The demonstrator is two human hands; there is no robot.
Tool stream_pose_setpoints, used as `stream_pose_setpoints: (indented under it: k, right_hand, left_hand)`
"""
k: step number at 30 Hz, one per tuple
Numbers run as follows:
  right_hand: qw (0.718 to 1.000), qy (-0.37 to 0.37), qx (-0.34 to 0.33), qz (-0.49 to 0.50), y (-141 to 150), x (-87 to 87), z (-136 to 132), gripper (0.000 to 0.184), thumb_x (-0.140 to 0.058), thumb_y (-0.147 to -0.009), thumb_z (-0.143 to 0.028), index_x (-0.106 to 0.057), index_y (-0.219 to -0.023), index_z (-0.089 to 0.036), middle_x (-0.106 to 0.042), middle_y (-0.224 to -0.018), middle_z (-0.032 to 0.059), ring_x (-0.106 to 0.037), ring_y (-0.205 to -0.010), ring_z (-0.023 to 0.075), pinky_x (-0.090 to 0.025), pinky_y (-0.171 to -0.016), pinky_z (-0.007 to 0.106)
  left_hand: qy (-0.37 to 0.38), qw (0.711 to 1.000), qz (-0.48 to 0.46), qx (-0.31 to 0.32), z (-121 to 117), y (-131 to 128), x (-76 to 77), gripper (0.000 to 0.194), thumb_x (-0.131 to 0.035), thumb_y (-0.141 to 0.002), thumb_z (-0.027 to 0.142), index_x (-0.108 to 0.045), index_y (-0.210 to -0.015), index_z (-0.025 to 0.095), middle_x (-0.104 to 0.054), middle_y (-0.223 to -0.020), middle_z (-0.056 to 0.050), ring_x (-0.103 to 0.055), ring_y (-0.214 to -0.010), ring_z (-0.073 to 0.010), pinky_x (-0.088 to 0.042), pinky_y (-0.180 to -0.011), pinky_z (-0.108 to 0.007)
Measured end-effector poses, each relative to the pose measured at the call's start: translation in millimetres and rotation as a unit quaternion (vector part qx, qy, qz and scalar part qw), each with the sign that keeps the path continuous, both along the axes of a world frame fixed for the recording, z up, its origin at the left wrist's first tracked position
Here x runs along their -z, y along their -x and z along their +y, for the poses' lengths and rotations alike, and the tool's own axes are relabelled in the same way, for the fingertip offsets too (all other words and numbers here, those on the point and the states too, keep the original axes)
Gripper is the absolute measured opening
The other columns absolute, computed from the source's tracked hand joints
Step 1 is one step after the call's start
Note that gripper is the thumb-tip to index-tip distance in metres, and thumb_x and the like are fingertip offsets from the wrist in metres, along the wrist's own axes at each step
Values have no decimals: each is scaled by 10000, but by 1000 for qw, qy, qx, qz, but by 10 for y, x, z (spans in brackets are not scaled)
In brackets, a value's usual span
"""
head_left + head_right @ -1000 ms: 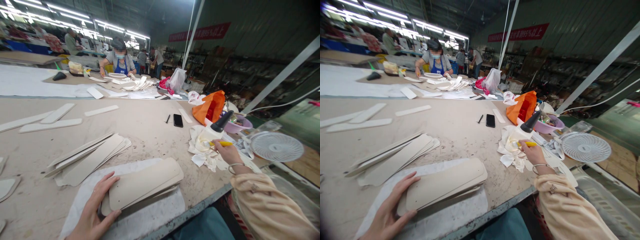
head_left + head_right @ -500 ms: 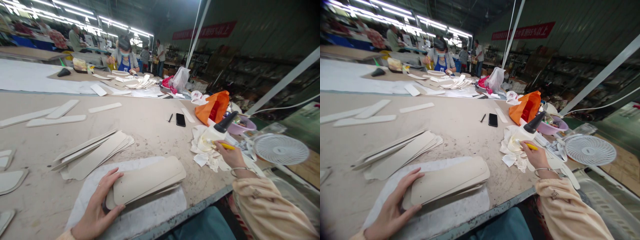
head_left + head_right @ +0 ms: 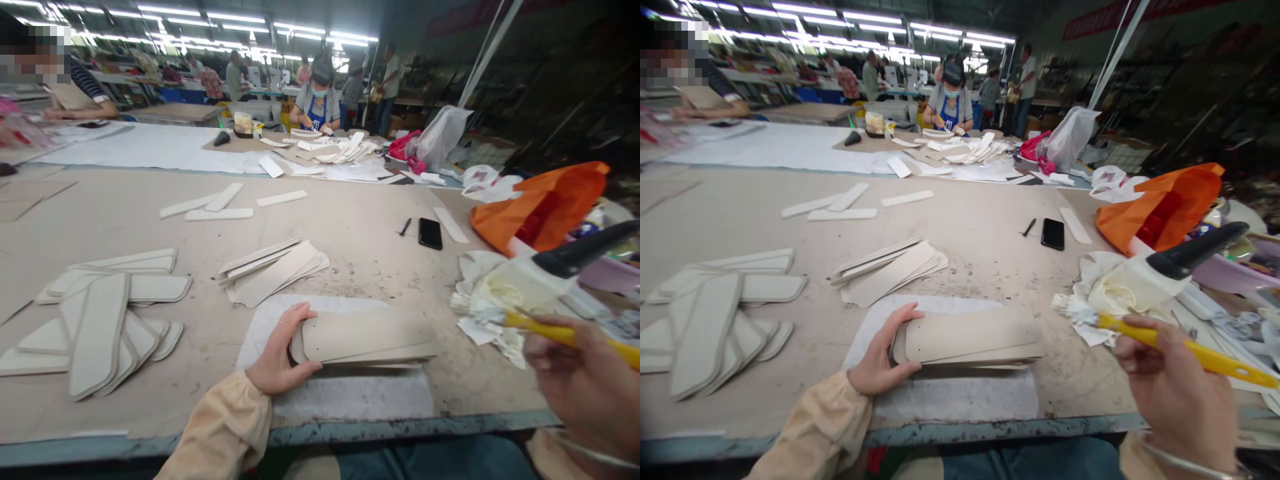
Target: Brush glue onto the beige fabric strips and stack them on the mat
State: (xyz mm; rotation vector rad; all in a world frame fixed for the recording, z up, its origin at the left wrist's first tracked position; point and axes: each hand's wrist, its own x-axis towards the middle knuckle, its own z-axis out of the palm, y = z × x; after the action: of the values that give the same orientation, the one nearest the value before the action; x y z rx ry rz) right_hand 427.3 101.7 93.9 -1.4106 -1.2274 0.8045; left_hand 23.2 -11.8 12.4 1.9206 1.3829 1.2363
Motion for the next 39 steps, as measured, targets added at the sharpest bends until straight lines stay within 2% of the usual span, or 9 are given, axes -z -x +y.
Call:
stream_pose_setpoints:
  k: [2,6,9,13,20,24,33,36,39]
  right_hand:
    - [995,34,-40,89,534,-55,-311,261,-561,-809,-569,-655,-808,-325,-513,-521,50,-453,-461,184,-296,-424,350]
    - [974,101,-157,126,1452,-87,-695,315,-595,-821,-563,-626,-858,-252,-529,-510,-5,-424,-424,135,-323,-396,257]
    - [960,132,-218,112,1813,-43,-771,373,-566,-845,-579,-609,-887,-212,-560,-536,-8,-450,-443,126,-356,-418,237]
    - [953,141,-254,85,1988,37,-764,417,-543,-846,-608,-608,-893,-199,-565,-527,-17,-454,-431,117,-369,-419,226]
    - [961,130,-241,36,1952,84,-715,426,-532,-853,-611,-622,-873,-195,-574,-534,-18,-482,-438,124,-391,-436,238]
    - [977,104,-188,4,1702,82,-623,412,-534,-861,-595,-632,-864,-194,-565,-536,-17,-480,-442,132,-389,-441,251]
    - [994,60,-36,-79,975,148,-384,424,-536,-856,-591,-636,-884,-180,-572,-547,-15,-476,-447,134,-372,-439,256]
    - [993,43,-1,-112,861,142,-362,451,-528,-853,-605,-647,-878,-171,-580,-546,-6,-488,-453,139,-391,-460,262]
    - [995,30,13,-99,875,110,-408,444,-546,-849,-593,-644,-886,-162,-577,-551,-5,-479,-455,131,-390,-453,252]
  left_hand:
    - [-2,1000,-3,3,-1,-5,-9,796,-663,-774,363,-270,-1450,212,-490,-1337,-158,-391,-1319,-348,-272,-1116,-575]
    - [-8,1000,-2,7,2,-3,-25,788,-675,-765,355,-295,-1438,199,-475,-1348,-162,-397,-1312,-338,-279,-1115,-559]
    - [-12,1000,-8,7,2,6,-11,813,-672,-770,362,-262,-1454,200,-485,-1335,-154,-419,-1292,-329,-294,-1108,-551]
    - [-14,1000,-13,10,2,15,26,853,-679,-763,388,-227,-1465,213,-484,-1333,-147,-439,-1269,-326,-313,-1094,-550]
    - [-7,1000,0,3,5,10,16,782,-685,-758,340,-299,-1424,206,-470,-1352,-158,-402,-1302,-336,-301,-1097,-568]
    - [0,1000,15,0,6,9,-12,719,-674,-762,327,-358,-1395,192,-447,-1383,-166,-401,-1310,-343,-315,-1093,-562]
    - [3,999,46,-11,5,19,-44,666,-641,-802,333,-366,-1395,200,-446,-1402,-152,-431,-1303,-317,-332,-1108,-509]
    - [-2,998,55,-15,10,27,-35,666,-639,-806,333,-363,-1397,199,-453,-1399,-148,-425,-1310,-314,-336,-1108,-500]
    - [-5,998,56,-15,8,35,-8,672,-648,-796,335,-367,-1388,189,-444,-1405,-153,-420,-1312,-315,-327,-1113,-503]
